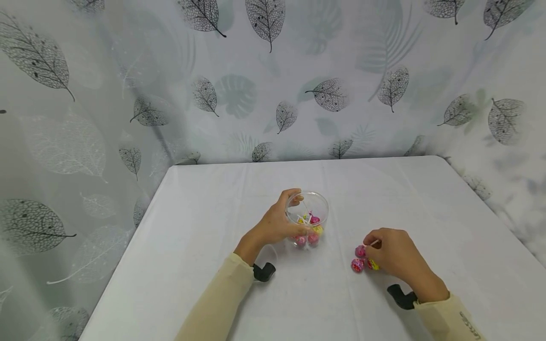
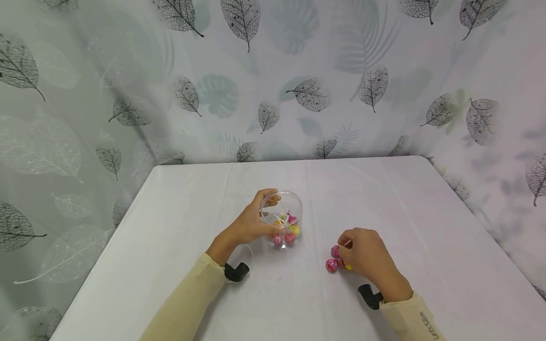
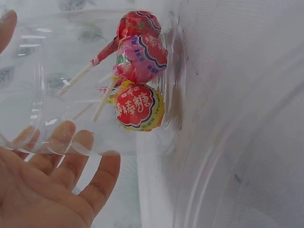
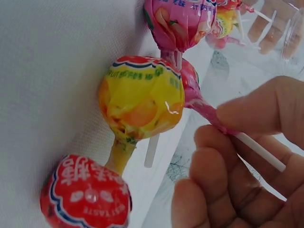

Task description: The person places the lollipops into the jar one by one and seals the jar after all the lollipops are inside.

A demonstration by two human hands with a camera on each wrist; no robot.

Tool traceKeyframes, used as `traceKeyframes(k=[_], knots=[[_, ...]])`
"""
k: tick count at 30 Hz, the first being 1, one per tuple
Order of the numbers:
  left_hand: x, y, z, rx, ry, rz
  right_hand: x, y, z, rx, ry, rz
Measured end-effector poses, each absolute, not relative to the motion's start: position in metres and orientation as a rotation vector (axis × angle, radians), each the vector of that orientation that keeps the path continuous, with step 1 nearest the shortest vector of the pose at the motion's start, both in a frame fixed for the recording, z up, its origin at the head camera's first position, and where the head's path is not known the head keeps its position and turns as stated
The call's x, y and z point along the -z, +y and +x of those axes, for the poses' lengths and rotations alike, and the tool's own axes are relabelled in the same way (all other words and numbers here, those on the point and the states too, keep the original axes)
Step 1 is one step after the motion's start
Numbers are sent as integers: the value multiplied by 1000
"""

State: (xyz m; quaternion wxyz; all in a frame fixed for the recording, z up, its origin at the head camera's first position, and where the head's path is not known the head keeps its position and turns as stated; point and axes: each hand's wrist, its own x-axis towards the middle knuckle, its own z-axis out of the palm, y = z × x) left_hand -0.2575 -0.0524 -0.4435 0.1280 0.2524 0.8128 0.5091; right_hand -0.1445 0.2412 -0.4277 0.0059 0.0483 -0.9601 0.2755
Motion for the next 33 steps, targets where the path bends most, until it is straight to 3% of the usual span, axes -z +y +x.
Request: traceKeyframes(k=[33], knots=[[442, -53, -257, -1462, 2358, 723, 407, 224, -155, -1069, -2540, 55]])
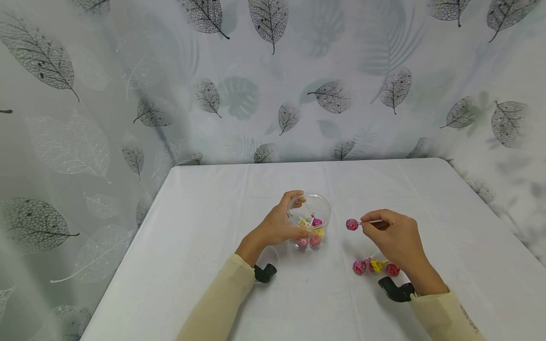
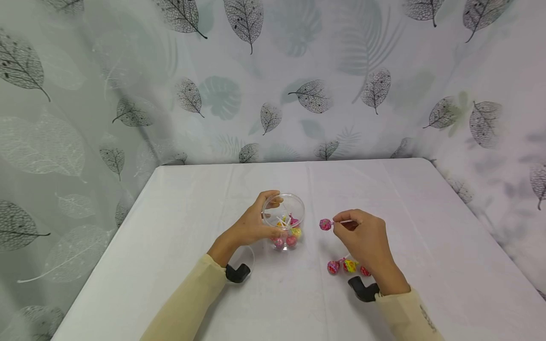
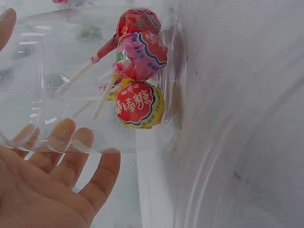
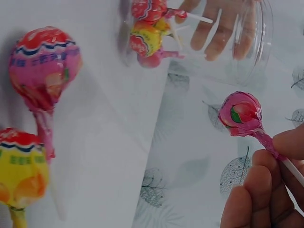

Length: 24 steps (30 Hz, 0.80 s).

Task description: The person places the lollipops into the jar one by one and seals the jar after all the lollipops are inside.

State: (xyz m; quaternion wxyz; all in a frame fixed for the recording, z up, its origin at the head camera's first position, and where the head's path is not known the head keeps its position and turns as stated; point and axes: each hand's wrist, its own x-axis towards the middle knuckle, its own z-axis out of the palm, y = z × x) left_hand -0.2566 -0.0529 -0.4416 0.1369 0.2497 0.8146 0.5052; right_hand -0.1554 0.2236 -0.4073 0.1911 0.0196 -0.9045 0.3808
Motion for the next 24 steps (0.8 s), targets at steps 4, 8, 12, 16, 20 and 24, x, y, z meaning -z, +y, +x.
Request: traceKeyframes(k=[4, 8, 12, 16, 20, 24], knots=[[441, -53, -256, -1465, 2355, 727, 403, 221, -157, -1069, -2515, 70], [441, -53, -256, -1465, 2356, 730, 399, 220, -158, -1071, -2486, 87], [441, -53, -256, -1465, 2356, 732, 395, 218, -160, -1063, -2458, 103], [441, -53, -256, -1467, 2356, 736, 391, 216, -161, -1064, -2449, 102], [442, -53, -256, -1470, 2355, 738, 387, 214, -162, -1071, -2450, 97], [442, -53, -256, -1476, 2350, 737, 384, 212, -163, -1075, -2442, 94]])
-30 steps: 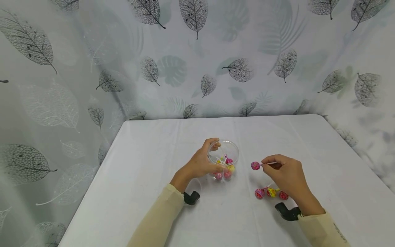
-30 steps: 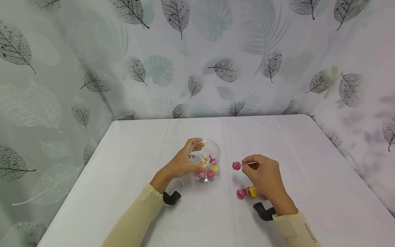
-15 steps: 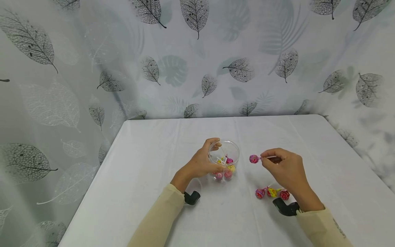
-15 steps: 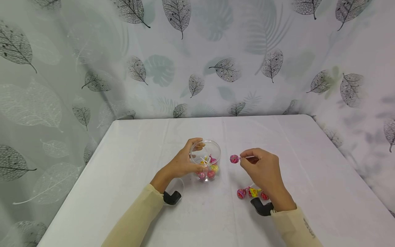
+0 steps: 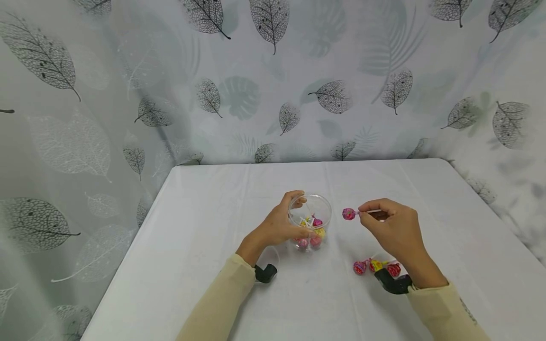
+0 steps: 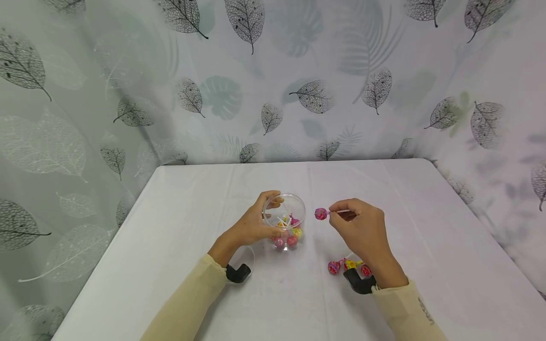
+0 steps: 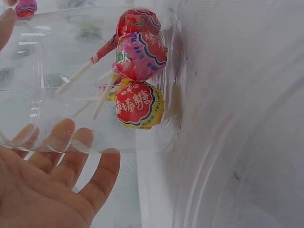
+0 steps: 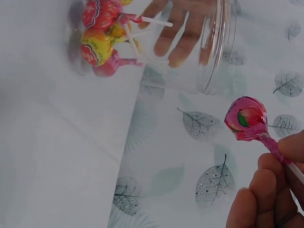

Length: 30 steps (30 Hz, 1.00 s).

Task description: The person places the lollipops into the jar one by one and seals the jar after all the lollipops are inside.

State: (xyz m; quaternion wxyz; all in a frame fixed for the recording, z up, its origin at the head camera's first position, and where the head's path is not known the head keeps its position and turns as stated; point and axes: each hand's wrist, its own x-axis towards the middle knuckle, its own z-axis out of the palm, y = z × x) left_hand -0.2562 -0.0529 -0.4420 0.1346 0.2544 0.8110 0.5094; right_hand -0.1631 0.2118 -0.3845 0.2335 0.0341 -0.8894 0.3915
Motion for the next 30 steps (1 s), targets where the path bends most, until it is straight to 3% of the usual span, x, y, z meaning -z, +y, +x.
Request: traceKeyframes(k=[30], knots=[[442, -53, -257, -1477, 2347, 747, 370, 197, -168, -1123, -2383, 172]])
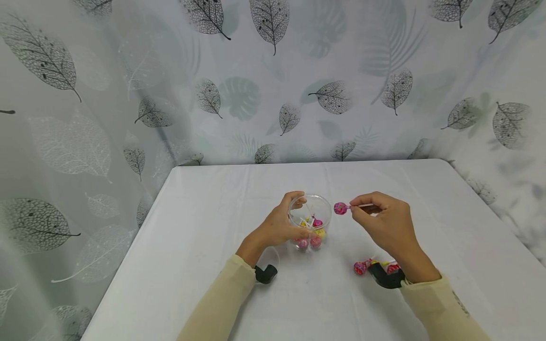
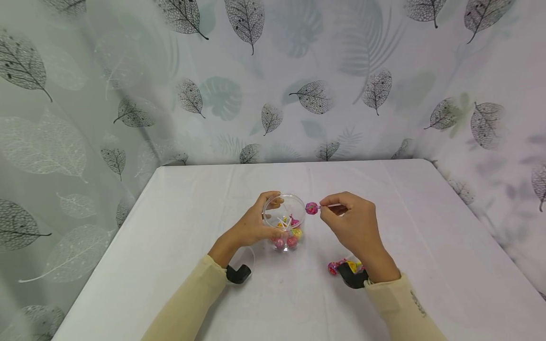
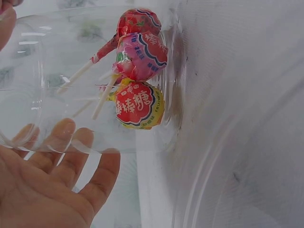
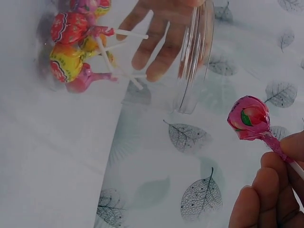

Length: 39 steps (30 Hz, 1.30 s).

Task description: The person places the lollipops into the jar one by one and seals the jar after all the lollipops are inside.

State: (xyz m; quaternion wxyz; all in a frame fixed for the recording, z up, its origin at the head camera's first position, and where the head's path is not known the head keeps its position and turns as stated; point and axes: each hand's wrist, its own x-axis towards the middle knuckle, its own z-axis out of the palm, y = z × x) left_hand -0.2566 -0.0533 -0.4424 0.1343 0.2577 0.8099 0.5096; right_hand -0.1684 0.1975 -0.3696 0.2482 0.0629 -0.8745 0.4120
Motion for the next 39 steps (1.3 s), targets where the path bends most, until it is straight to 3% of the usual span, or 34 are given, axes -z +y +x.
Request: traceKeyframes(k=[39], knots=[[443, -53, -257, -1487, 2339, 712, 372, 180, -176, -1188, -2408, 314]])
